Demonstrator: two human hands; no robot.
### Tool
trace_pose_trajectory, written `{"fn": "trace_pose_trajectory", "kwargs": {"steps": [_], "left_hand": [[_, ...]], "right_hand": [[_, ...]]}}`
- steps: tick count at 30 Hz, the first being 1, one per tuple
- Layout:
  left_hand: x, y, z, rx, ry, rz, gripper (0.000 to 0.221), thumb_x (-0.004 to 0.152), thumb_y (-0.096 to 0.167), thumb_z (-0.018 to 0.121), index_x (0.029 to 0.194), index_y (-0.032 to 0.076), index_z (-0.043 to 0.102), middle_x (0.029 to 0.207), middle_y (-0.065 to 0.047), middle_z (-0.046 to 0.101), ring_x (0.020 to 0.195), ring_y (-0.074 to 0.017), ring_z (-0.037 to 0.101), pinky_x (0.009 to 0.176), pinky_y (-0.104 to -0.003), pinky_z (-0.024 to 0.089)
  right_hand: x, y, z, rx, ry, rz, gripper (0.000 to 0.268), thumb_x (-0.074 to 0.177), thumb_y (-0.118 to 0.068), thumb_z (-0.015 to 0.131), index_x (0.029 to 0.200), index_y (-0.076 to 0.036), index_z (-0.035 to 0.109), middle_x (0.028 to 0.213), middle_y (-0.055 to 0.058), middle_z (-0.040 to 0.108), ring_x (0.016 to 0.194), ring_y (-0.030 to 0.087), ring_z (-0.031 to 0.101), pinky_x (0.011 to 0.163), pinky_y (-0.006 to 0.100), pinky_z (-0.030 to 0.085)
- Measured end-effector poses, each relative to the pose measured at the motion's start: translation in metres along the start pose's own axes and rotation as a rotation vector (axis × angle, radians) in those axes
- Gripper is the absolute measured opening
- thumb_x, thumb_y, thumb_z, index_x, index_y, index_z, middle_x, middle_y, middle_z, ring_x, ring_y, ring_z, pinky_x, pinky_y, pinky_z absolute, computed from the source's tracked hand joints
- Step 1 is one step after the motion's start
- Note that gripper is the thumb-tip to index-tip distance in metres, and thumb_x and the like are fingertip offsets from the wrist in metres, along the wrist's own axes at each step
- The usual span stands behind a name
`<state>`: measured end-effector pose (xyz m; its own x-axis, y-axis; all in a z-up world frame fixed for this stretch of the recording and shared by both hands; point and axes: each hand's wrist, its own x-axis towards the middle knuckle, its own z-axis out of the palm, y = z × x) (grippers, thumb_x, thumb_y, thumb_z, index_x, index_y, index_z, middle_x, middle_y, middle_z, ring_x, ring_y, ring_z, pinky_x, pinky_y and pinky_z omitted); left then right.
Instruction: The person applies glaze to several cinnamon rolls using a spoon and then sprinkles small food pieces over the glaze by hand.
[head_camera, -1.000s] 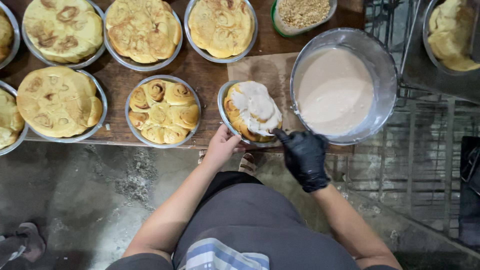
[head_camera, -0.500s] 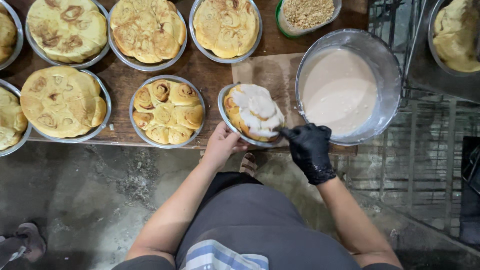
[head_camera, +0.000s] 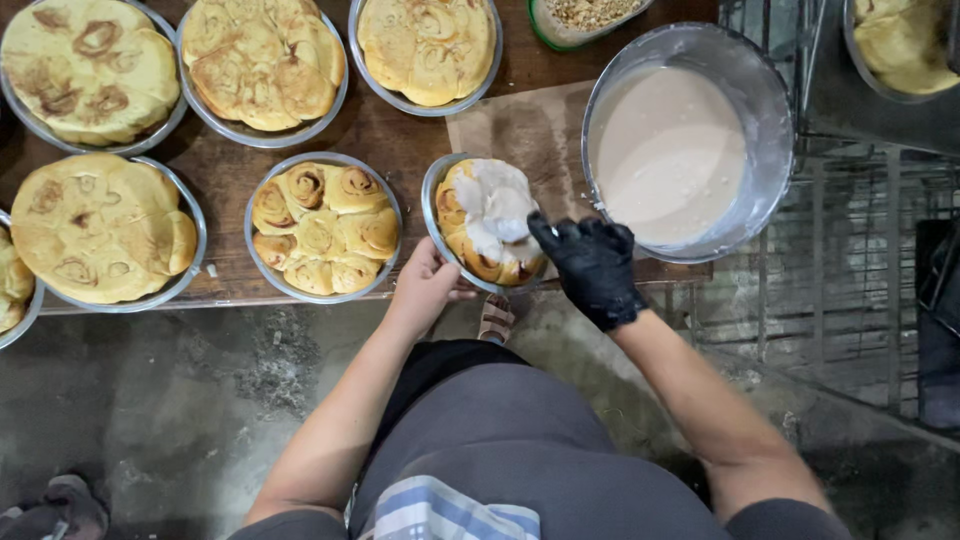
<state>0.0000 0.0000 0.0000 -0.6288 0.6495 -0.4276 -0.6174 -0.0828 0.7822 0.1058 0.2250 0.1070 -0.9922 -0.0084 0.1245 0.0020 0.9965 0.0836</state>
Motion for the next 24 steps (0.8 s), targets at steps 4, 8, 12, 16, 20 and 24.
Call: {"fn": "trace_pose_trajectory", "kwargs": {"steps": [4,8,12,16,20,24], "left_hand": [[0.000,-0.010,-0.013,-0.014,0.010,-0.026,0.031,0.100,0.007,0.051,0.130,0.002,0.050,0.106,-0.009,0.064,0.088,-0.0181,0.072,0.074,-0.034,0.066],[0.002,-0.023,-0.010,-0.067,0.004,-0.016,0.033,0.098,0.007,0.052,0.131,0.004,0.048,0.111,-0.010,0.066,0.090,-0.0183,0.072,0.073,-0.033,0.064],[-0.002,-0.028,0.002,-0.208,0.011,-0.040,0.034,0.098,0.007,0.052,0.131,0.008,0.047,0.115,-0.010,0.066,0.093,-0.0195,0.073,0.077,-0.034,0.064],[0.001,-0.028,-0.001,-0.287,0.032,-0.126,0.029,0.099,0.006,0.052,0.127,0.005,0.047,0.112,-0.015,0.068,0.093,-0.0239,0.074,0.078,-0.036,0.065],[0.018,-0.034,-0.013,-0.221,0.018,-0.174,0.032,0.096,0.005,0.052,0.127,0.007,0.046,0.111,-0.013,0.066,0.093,-0.0239,0.072,0.079,-0.036,0.064],[0.032,-0.061,-0.035,-0.079,0.013,-0.141,0.038,0.092,0.005,0.054,0.130,0.008,0.049,0.115,-0.006,0.069,0.096,-0.0185,0.073,0.081,-0.032,0.062]], "right_hand": [[-0.013,0.003,-0.013,-0.062,-0.091,-0.110,0.067,0.075,-0.003,0.057,0.138,-0.022,0.068,0.092,-0.001,0.065,0.089,0.021,0.062,0.080,0.045,0.041],[-0.014,0.005,-0.020,-0.044,-0.195,0.097,0.050,0.084,-0.011,0.061,0.130,-0.030,0.067,0.082,-0.001,0.065,0.079,0.025,0.062,0.072,0.047,0.040],[-0.021,-0.035,-0.013,-0.045,-0.084,0.214,0.053,0.086,-0.008,0.060,0.134,-0.029,0.069,0.082,0.001,0.065,0.079,0.027,0.062,0.071,0.048,0.042],[-0.044,-0.071,-0.014,-0.116,0.067,0.278,0.057,0.077,-0.008,0.060,0.130,-0.025,0.072,0.084,0.003,0.068,0.078,0.027,0.063,0.071,0.049,0.043],[-0.071,-0.032,0.005,0.167,0.156,0.341,0.034,0.091,-0.011,0.059,0.117,-0.031,0.067,0.088,0.002,0.068,0.084,0.027,0.064,0.083,0.047,0.046],[-0.102,0.066,0.010,-0.097,0.158,0.531,0.027,0.100,-0.017,0.058,0.120,-0.027,0.073,0.091,0.006,0.069,0.087,0.030,0.066,0.081,0.052,0.045]]}}
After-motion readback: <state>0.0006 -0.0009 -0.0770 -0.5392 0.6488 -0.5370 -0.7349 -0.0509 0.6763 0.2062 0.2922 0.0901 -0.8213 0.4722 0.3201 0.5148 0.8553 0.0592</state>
